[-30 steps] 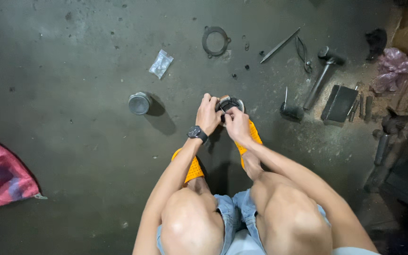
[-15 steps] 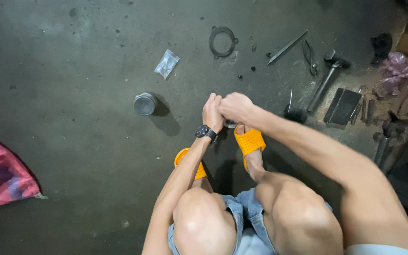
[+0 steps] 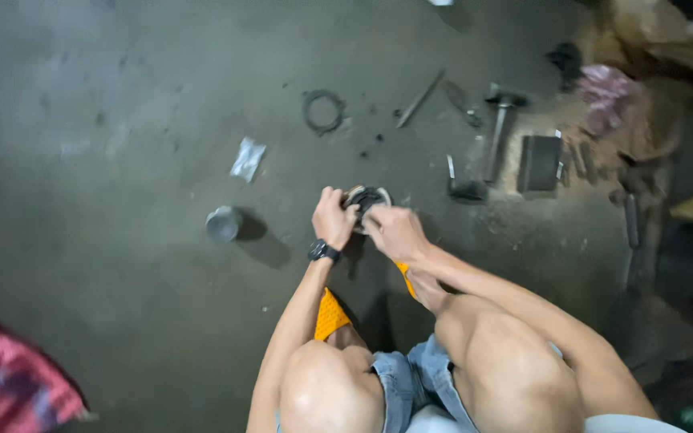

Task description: The person sits on the floor and assembles a circular mechanical component, likely a clutch assembly. They place friction plates and metal plates into the housing, then use pliers to install retaining clips around the perimeter.

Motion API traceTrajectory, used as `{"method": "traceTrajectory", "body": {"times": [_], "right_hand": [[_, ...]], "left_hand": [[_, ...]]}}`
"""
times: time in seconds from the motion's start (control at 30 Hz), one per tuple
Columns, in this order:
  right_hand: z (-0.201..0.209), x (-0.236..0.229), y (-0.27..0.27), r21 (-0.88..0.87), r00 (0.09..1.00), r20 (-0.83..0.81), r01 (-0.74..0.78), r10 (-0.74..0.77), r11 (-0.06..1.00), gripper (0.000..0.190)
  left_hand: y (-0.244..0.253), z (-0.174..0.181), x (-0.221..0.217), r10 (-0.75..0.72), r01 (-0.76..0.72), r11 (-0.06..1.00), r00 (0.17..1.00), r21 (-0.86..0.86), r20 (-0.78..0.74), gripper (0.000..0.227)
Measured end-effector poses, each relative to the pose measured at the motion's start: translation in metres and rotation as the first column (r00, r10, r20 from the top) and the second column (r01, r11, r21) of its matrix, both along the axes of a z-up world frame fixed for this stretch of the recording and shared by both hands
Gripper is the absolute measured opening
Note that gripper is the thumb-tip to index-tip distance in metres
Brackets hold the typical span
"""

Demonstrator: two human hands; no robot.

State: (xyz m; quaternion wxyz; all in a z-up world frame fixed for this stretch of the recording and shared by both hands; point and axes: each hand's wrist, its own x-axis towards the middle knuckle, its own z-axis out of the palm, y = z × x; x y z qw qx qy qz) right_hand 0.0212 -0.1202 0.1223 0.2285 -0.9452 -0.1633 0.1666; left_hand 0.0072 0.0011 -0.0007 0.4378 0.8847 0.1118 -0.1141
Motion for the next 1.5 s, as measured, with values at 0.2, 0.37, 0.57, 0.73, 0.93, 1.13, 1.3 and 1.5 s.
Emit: {"method": "traceTrajectory", "body": {"times": [0.2, 0.37, 0.57, 0.73, 0.93, 1.13, 1.3, 1.5], "right_hand": [[0.028, -0.039, -0.043, 0.156, 0.972, -0.081, 0.230, -0.220, 0.960, 0.006], [-0.005, -0.020, -0.081, 0.253, 0.933, 0.008, 0.345, -0.359, 0.904, 0.004], [-0.071, 0.066, -0.160, 0.172, 0.893, 0.324, 0.268, -0.312, 0.948, 0.003], [-0.094, 0.132, -0.199, 0.135, 0.879, 0.372, 0.268, -0.300, 0.954, 0.014], [-0.108, 0.191, -0.219, -0.305, 0.966, 0.091, 0.258, -0.241, 0.917, 0.053], [-0.070, 0.187, -0.232, -0.521, 0.974, -0.157, 0.062, -0.167, 0.851, 0.048], [-0.016, 0.127, -0.225, 0.418, 0.554, -0.722, 0.827, -0.415, 0.377, 0.029], [-0.020, 0.075, -0.101, 0.189, 0.694, -0.626, 0.577, -0.355, 0.795, 0.023]], "left_hand": [[0.003, -0.012, -0.003, -0.054, 0.057, 0.998, 0.994, -0.029, 0.099, 0.030], [0.002, -0.004, -0.004, -0.029, 0.031, 0.999, 0.987, -0.010, 0.157, 0.034], [-0.002, 0.026, -0.007, -0.167, 0.118, 0.973, 0.953, 0.198, 0.252, 0.046], [-0.025, 0.064, -0.005, -0.436, 0.377, 0.801, 0.899, 0.464, 0.022, 0.102], [-0.030, 0.044, -0.002, -0.472, 0.405, 0.752, 0.882, 0.520, -0.005, 0.103], [0.010, 0.068, 0.020, -0.482, 0.479, 0.703, 0.864, 0.525, -0.144, 0.104], [0.023, 0.064, 0.013, -0.125, 0.090, 0.905, 0.990, 0.416, 0.058, 0.097], [0.005, 0.064, 0.015, -0.087, 0.092, 0.867, 0.996, 0.490, -0.033, 0.105]]}}
